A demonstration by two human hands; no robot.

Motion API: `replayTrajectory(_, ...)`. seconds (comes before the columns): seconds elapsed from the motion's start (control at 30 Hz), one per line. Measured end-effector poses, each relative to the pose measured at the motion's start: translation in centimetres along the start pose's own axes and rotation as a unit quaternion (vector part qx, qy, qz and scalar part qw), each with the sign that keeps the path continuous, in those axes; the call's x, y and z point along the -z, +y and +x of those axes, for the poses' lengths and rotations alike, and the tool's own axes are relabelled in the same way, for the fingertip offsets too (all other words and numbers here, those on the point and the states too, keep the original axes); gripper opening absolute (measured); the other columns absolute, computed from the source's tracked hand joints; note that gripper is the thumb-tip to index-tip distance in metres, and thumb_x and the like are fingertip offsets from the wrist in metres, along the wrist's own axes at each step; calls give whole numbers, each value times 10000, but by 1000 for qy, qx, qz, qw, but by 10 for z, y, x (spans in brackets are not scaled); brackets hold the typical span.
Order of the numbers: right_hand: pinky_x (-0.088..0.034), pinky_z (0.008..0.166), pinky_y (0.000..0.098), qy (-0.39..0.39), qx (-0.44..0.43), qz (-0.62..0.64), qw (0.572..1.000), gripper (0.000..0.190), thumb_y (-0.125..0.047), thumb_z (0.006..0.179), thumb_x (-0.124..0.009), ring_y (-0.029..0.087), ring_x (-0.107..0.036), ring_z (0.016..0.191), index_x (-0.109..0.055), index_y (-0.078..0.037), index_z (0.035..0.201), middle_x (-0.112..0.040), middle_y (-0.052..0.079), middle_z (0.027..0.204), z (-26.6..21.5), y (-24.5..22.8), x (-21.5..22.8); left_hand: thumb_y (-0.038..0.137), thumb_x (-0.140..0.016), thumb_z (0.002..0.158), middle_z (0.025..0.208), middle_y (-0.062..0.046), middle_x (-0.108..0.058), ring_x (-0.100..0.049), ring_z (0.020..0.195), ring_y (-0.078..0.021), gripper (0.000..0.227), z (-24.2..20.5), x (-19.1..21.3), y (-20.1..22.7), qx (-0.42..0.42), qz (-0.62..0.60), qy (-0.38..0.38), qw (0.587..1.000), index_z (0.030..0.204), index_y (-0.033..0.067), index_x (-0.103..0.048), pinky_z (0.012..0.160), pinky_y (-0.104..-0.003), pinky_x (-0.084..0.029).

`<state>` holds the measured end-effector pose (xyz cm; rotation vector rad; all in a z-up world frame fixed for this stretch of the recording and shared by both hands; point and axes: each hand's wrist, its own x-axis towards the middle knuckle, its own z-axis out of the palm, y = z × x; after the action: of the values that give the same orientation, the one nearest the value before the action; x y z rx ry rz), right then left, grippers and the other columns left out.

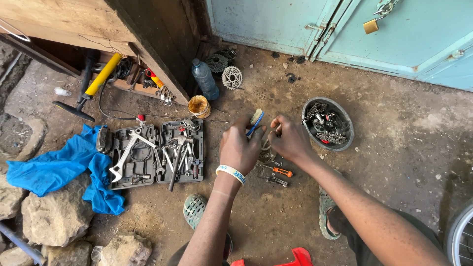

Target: The person cleans a bicycle chain by hand using a toothbrush and a liquid from a small container. They scrub the chain links and dip the brush into the container repeatedly.

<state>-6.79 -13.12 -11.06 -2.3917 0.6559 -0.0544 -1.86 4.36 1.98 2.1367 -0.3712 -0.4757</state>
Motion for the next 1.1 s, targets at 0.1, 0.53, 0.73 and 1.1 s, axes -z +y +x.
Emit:
replayTrajectory(0.1,-573,771,474,-3,13,-16,1000,162,-251,774,-705,341,-752,842,-697,-196,925,-755,15,741,1,10,-6,324,-671,928,1129,-156,-770,-689,1105,-455,317,-2,2,3,-1,-7,4,1000,1156,105,-688,927,-601,-538)
replayTrajectory(0.53,-572,782,511,-4,48,-51,998,173,-261,777,-670,389,-752,848,-704,-178,925,-773,54,755,-4,12,-8,331,-677,926,1137,-149,-770,-692,1117,-437,368,1,-1,2,5,-4,0,1000,1216,103,-678,939,-592,-537)
replayTrajectory(0.73,-567,835,597,-142,73,-53,986,236,-94,905,-568,510,-701,985,-663,-30,1112,-759,232,990,-21,-3,10,325,-675,932,1143,-159,-767,-686,1128,-442,380,2,-2,1,2,-4,-3,1000,1241,103,-678,950,-592,-534)
replayTrajectory(1.1,-607,786,436,-61,48,30,997,291,-190,879,-705,320,-770,927,-708,-115,1159,-790,90,1089,2,-5,18,320,-667,936,1134,-169,-766,-689,1115,-449,374,3,-4,0,-2,1,-7,1000,1238,100,-679,946,-597,-536)
